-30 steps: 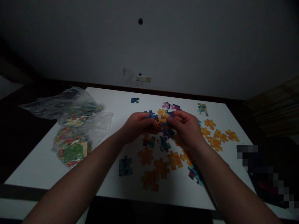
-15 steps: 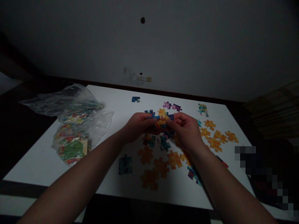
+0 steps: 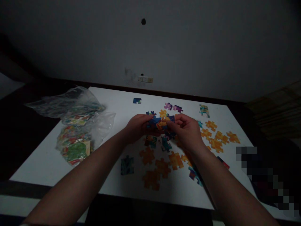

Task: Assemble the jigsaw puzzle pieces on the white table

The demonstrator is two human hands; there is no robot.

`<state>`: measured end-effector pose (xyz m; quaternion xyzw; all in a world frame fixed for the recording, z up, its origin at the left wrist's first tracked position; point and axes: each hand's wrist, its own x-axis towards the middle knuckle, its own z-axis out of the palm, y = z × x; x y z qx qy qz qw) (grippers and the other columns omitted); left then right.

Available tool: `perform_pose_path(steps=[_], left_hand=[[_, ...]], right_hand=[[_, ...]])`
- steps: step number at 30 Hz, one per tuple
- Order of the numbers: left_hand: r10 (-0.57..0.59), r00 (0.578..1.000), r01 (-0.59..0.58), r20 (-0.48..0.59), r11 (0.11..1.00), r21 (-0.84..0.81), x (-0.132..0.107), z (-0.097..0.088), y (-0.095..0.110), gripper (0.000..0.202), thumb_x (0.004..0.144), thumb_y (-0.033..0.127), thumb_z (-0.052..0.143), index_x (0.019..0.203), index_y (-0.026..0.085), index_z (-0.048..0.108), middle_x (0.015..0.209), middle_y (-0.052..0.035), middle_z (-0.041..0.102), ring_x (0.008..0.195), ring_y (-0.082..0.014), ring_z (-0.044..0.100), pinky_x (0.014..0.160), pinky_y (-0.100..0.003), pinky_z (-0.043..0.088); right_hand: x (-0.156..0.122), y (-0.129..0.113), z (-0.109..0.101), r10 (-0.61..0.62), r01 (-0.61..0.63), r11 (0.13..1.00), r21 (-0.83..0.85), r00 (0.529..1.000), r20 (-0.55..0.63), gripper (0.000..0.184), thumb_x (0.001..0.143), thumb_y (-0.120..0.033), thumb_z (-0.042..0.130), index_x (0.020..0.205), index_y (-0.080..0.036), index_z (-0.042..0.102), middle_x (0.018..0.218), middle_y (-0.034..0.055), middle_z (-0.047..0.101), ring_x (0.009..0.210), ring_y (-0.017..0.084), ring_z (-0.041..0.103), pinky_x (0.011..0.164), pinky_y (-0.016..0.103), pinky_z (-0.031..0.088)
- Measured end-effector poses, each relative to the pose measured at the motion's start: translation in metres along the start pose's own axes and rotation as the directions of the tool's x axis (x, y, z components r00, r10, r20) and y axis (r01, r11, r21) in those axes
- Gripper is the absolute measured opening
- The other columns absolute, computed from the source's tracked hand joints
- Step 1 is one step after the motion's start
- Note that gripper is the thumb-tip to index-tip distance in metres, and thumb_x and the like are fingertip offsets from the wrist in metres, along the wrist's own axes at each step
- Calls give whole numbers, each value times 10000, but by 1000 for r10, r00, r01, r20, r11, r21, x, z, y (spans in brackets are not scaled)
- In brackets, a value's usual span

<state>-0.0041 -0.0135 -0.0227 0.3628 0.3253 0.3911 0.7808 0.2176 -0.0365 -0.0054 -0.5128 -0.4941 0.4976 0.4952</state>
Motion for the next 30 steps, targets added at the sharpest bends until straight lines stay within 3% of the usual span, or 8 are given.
perform_pose_path(steps=[6,11,16,19,21,24,27,30], left_hand=[[-49,993,52,110,998,-26,3,-1,1,569,968,700,766,1073,149,862,1065,-185,886,884,-315,862,807,-424,705],[-18,997,19,73,1000,-9,0,-1,2,428,929,578,859,1031,163,873,1009,-154,886,875,-294,866,817,-407,706],[-14,996,10,86,999,52,0,-2,1,412,876,544,921,1035,168,868,981,-155,877,890,-298,870,831,-422,711],[-8,996,-1,85,995,97,0,-3,1,407,773,415,1014,1046,154,865,988,-146,877,875,-274,864,836,-403,709],[0,998,-6,67,996,94,-1,-2,2,399,773,392,1012,1046,143,860,1018,-146,879,882,-265,863,825,-382,705],[5,999,-8,37,997,75,-2,-1,5,381,777,362,990,1055,151,837,973,-116,873,824,-241,851,768,-344,688],[-2,1000,4,-11,993,117,-3,-1,8,399,771,320,966,1099,163,801,836,-63,834,733,-195,814,709,-292,649],[19,999,-10,-45,980,198,-1,-2,6,498,757,270,973,1194,177,753,848,-28,826,680,-160,776,679,-273,621]], right_hand=[[1,3,-1,18,-18,1000,10,1000,6,418,719,-531,1027,820,-264,721,768,35,832,621,221,774,598,367,664],[1,4,-1,36,-36,999,13,999,-7,370,725,-471,1010,807,-261,717,778,38,836,625,208,771,641,380,678],[0,4,2,41,-41,999,18,999,11,344,723,-454,1001,813,-263,729,763,27,821,620,197,743,613,353,626],[-1,1,-1,-30,29,999,33,1000,2,305,760,-466,961,834,-272,738,790,17,817,661,203,735,647,354,607],[1,-2,-8,-99,101,994,38,993,-67,258,795,-467,902,919,-286,766,838,11,823,710,218,739,684,363,601],[5,-5,-26,-177,154,976,-151,972,-157,259,817,-384,784,1061,-300,812,876,3,816,764,244,730,706,372,570],[9,-5,-42,-155,115,839,-532,987,-31,227,840,-307,690,1015,-281,833,852,24,807,797,273,729,721,381,530],[11,-2,-48,-78,163,569,-806,987,144,187,899,-285,656,944,-268,837,858,69,810,850,309,732,769,407,517]])
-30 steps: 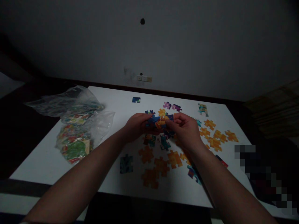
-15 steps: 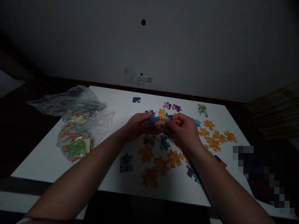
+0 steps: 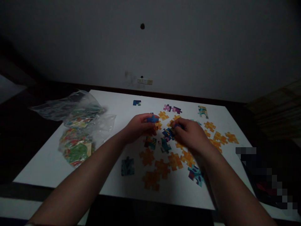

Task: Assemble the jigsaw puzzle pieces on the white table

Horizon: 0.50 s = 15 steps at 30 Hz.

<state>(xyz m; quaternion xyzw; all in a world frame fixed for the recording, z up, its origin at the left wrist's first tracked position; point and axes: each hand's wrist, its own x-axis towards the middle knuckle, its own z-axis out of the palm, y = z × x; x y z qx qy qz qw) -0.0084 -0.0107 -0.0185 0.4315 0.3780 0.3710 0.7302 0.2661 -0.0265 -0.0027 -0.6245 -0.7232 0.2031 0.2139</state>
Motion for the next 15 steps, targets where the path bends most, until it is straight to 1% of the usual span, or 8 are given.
perform_pose_path(steps=[2,3,5,7,9,12,14,15], left_hand=[[26,1000,-26,6,999,30,2,-1,-3,551,734,259,995,1201,195,710,881,-20,835,640,-149,749,639,-267,593],[37,999,-37,15,998,40,3,-1,-5,549,726,263,1006,1172,201,692,883,-20,838,627,-146,738,625,-261,578],[55,998,-57,38,996,62,5,-1,-9,513,712,278,1023,1083,203,676,866,-23,840,623,-142,729,623,-252,563],[72,996,-77,59,993,91,5,0,-12,467,709,298,1031,1015,200,692,874,-32,845,668,-148,748,647,-253,568],[75,993,-86,88,987,133,4,1,-13,413,713,311,1026,972,200,724,900,-38,850,738,-165,778,672,-259,578],[31,988,-66,148,970,236,2,-3,-13,370,690,309,1000,955,207,763,922,-40,856,792,-194,795,697,-288,597],[40,992,-78,120,939,333,3,-11,-12,283,711,313,930,914,205,766,879,-39,843,765,-202,778,692,-303,593],[77,995,-98,66,909,406,5,-16,-12,214,740,311,875,885,204,760,829,-31,821,733,-200,757,680,-305,580]], right_hand=[[0,0,2,-99,102,980,-171,995,27,159,898,-277,682,913,-258,838,872,102,808,915,348,715,812,444,520],[-1,-1,3,-171,170,965,-199,985,13,149,889,-268,696,921,-253,841,901,117,816,968,370,707,848,469,527],[-3,-6,5,-314,306,945,-119,948,-50,187,906,-259,701,1018,-244,851,1009,133,839,1077,390,698,934,512,540],[-6,-10,9,-365,371,924,97,928,-70,264,981,-285,679,1191,-255,837,1108,115,852,1094,351,731,961,500,559],[-10,-14,13,-349,334,900,281,937,0,279,1031,-327,673,1267,-280,813,1084,76,855,984,289,772,868,433,578],[-13,-15,16,-298,258,905,338,952,72,187,995,-321,709,1131,-289,833,903,23,831,781,233,751,710,360,526],[-11,-13,15,-218,205,913,351,976,-3,109,962,-316,729,1009,-278,820,807,9,795,697,214,701,652,337,487],[-10,-11,13,-153,167,906,389,986,-67,83,947,-322,743,976,-273,803,780,5,780,674,208,679,632,328,476]])
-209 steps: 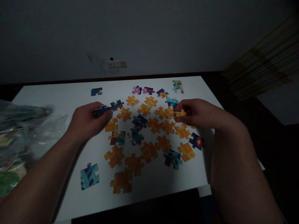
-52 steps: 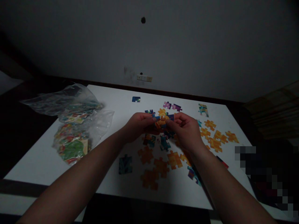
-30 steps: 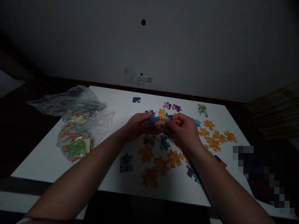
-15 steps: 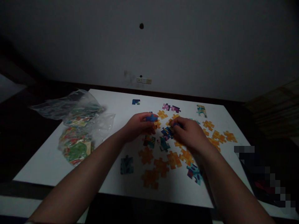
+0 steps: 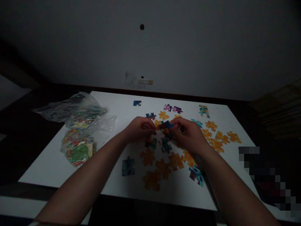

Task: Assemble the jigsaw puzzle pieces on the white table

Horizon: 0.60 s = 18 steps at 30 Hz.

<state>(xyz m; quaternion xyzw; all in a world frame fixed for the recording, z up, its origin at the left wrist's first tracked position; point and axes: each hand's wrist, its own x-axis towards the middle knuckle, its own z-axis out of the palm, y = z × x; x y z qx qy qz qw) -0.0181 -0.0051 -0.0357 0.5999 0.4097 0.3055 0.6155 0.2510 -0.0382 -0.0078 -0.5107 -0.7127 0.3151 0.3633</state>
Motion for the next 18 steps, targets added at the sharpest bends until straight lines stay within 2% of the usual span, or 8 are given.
perform_pose_path(steps=[2,3,4,6,8,11,15,18], left_hand=[[78,973,-27,-217,973,228,2,-12,-3,97,810,294,752,852,207,752,731,-12,752,675,-197,699,666,-316,548],[144,935,-18,-323,932,363,4,-17,-4,99,843,277,702,878,208,764,733,-15,737,686,-206,687,691,-336,551],[220,891,3,-396,871,491,5,-21,-5,145,871,257,667,939,206,785,791,-34,756,744,-227,700,748,-368,569],[342,839,54,-422,721,691,8,-25,-6,281,926,239,630,1132,195,816,1056,-107,818,1003,-300,738,954,-460,589],[354,858,109,-373,584,804,12,-23,-5,397,991,286,622,1334,186,796,1348,-167,783,1274,-373,676,1139,-542,527],[254,900,205,-354,469,859,19,-14,0,514,1055,455,634,1497,215,739,1533,-192,689,1412,-434,586,1194,-605,484],[187,936,206,-299,397,894,34,-11,11,495,1037,537,680,1403,226,799,1507,-206,674,1397,-453,588,1166,-607,498],[152,950,183,-273,440,879,45,-19,19,410,962,519,786,1221,205,835,1392,-212,715,1341,-436,627,1160,-574,509]], right_hand=[[4,1,-5,91,-65,989,134,976,-199,77,920,-343,759,933,-267,763,732,-2,746,651,204,650,602,312,467],[6,2,-7,133,-76,976,205,949,-285,92,908,-355,761,917,-264,746,713,-4,732,642,202,639,593,307,467],[8,2,-9,167,-75,962,262,922,-350,107,897,-365,759,897,-262,733,693,-7,720,628,198,625,583,302,465],[12,1,-11,201,-68,947,312,886,-417,130,873,-379,754,854,-255,720,660,-10,702,590,184,589,562,294,453],[15,-1,-10,219,-82,944,319,879,-423,144,850,-389,753,828,-251,718,641,-14,693,564,172,562,546,289,438],[16,-2,-6,252,-123,932,341,897,-364,157,825,-401,756,821,-247,724,630,-18,687,568,172,569,550,290,438],[14,-2,0,268,-141,901,410,924,-271,173,824,-419,764,834,-250,725,634,-26,683,571,169,571,568,297,447],[14,-1,2,266,-134,877,462,935,-234,190,825,-435,771,847,-253,725,624,-35,664,571,169,568,581,306,452]])
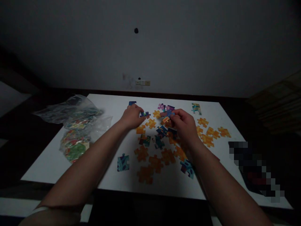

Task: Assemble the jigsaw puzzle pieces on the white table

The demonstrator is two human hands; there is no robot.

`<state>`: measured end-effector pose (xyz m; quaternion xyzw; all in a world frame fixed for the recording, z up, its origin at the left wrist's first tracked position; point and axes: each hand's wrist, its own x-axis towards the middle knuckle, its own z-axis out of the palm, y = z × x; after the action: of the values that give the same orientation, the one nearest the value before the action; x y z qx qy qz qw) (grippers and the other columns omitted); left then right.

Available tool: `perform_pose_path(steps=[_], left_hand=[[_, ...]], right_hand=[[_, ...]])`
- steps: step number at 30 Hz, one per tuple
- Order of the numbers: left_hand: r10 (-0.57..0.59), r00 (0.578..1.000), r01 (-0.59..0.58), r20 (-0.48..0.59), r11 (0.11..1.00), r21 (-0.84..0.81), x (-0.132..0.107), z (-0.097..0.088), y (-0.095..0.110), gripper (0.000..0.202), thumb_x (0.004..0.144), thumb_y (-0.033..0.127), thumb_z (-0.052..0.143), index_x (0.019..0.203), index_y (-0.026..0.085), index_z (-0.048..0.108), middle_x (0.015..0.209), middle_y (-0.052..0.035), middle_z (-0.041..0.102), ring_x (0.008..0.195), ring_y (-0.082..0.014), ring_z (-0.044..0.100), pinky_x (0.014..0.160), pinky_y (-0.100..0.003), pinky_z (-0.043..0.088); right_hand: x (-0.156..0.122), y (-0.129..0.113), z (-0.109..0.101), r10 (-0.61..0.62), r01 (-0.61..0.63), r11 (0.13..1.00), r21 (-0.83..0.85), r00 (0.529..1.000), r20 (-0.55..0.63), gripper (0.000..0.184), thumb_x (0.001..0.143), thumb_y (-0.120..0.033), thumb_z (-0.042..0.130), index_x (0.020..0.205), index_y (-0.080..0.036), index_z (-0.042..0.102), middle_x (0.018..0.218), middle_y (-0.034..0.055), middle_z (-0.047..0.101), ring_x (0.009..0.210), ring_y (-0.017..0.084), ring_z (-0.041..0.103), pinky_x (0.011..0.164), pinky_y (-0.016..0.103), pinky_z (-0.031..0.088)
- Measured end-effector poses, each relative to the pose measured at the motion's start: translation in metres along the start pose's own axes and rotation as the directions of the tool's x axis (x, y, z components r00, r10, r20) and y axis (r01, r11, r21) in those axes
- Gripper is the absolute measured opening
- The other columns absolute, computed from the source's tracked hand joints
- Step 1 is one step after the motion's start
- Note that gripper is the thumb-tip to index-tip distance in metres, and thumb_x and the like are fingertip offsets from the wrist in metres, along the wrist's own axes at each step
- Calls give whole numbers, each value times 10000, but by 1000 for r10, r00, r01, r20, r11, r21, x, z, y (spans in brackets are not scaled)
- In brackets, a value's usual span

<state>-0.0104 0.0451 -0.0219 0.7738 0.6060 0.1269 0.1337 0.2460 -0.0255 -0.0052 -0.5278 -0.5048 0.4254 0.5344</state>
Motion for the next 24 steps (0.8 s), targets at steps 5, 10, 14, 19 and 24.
perform_pose_path(steps=[5,10,14,19,24], left_hand=[[-5,998,-13,-55,950,-313,3,-3,-1,259,850,396,888,956,235,714,995,-114,768,956,-310,711,952,-495,594],[-171,982,4,-80,441,-897,-18,-2,14,356,783,346,919,957,236,629,888,-28,781,862,-223,784,816,-368,641],[-142,990,20,4,108,-994,-31,-5,30,515,687,349,1020,1000,224,631,956,-26,839,907,-206,832,827,-327,672],[-35,998,61,60,20,-998,-40,-6,43,509,734,367,1006,1070,222,653,901,-25,848,766,-204,832,769,-330,669],[-11,997,73,73,-18,-997,-43,-3,47,486,782,357,978,1116,220,652,897,-46,856,797,-247,858,771,-364,681]], right_hand=[[1,0,-1,3,-4,999,47,1000,28,197,821,-440,786,839,-259,711,625,-35,662,573,169,563,594,313,453],[0,-5,0,3,-8,997,80,997,71,200,809,-442,782,815,-261,697,628,-30,666,565,163,544,581,306,443],[-7,-10,3,17,-26,998,62,989,148,231,833,-476,794,837,-267,695,668,-24,697,581,167,561,586,300,449],[-16,-11,7,17,-9,999,-43,983,184,261,853,-511,804,844,-270,706,656,-17,718,572,187,609,557,303,452],[-17,-5,10,8,4,998,-60,980,197,259,876,-480,821,841,-253,700,629,-24,721,522,157,579,534,278,420]])
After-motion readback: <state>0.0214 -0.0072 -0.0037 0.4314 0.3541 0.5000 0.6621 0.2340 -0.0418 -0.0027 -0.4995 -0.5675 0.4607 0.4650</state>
